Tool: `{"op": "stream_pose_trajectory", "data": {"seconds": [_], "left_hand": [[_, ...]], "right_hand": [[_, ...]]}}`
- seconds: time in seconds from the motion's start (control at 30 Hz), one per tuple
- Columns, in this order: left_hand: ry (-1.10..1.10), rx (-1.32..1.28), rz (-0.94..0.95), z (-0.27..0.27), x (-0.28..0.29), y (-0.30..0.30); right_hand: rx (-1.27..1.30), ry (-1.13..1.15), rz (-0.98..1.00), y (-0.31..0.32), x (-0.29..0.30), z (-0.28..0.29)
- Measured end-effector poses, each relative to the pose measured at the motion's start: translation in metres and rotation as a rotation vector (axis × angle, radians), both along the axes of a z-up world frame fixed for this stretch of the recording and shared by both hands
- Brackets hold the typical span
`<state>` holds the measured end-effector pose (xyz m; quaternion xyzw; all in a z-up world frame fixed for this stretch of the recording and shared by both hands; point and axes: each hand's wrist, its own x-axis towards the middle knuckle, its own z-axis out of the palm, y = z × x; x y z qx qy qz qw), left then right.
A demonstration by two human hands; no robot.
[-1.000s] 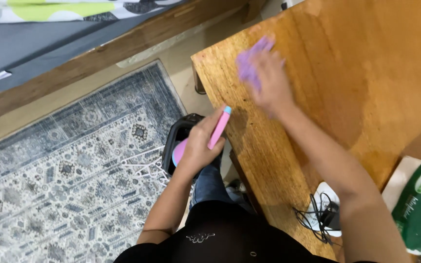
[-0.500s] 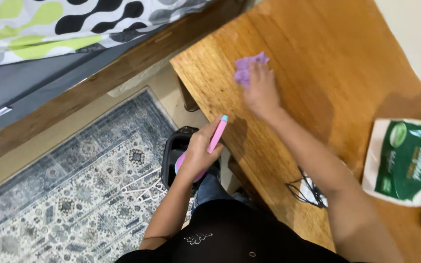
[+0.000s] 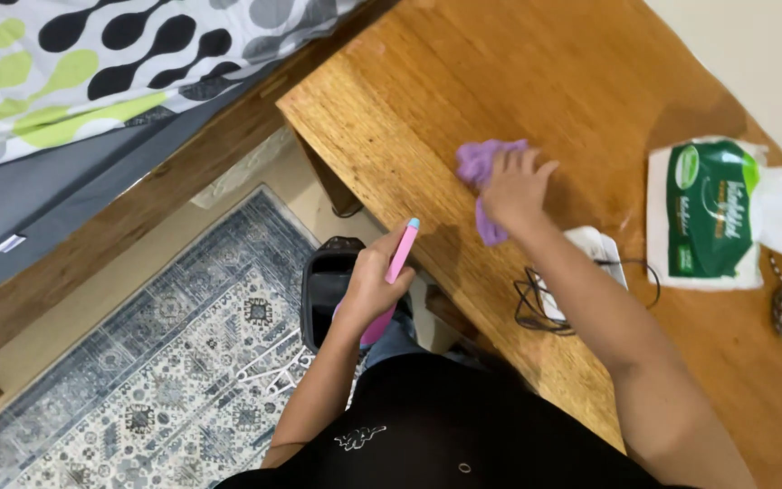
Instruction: Cleaning and organizing a wooden desk using a spray bottle and a microfiber cloth.
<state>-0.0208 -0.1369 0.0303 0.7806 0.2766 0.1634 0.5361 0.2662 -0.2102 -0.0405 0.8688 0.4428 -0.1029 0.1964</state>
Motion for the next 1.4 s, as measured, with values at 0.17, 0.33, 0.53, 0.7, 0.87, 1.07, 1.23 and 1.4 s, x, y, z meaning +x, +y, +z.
{"op": "stream_pose_trajectory", "data": {"seconds": [0.17, 0.33, 0.53, 0.7, 0.87, 1.07, 1.23, 1.4], "left_hand": [[0.022, 0.005, -0.072, 0.013, 0.011, -0.015], [0.053, -0.001, -0.111, 0.018, 0.025, -0.018], [0.059, 0.099, -0.206, 0.018, 0.039, -0.018], [-0.062, 0.142, -0.272, 0.054, 0.053, -0.021], [-0.178, 0.141, -0.326, 0.080, 0.065, -0.024], [-0.369, 0.199, -0.208, 0.078, 0.095, -0.024], [-0.328, 0.185, -0.166, 0.083, 0.114, -0.027], [-0.328, 0.151, -0.190, 0.075, 0.134, -0.027]], "right_hand": [[0.035, 0.131, -0.012, 0.000, -0.025, -0.007], [-0.093, 0.252, 0.156, -0.021, -0.063, 0.040], [-0.114, 0.108, -0.179, -0.037, 0.057, 0.026], [0.023, 0.001, -0.149, -0.057, 0.064, 0.017], [-0.009, 0.258, 0.022, -0.067, 0.039, 0.056], [0.180, -0.126, -0.038, -0.119, 0.136, 0.001], [0.372, 0.102, -0.153, -0.109, 0.113, 0.032], [0.143, 0.195, 0.213, -0.098, 0.063, 0.050]]}}
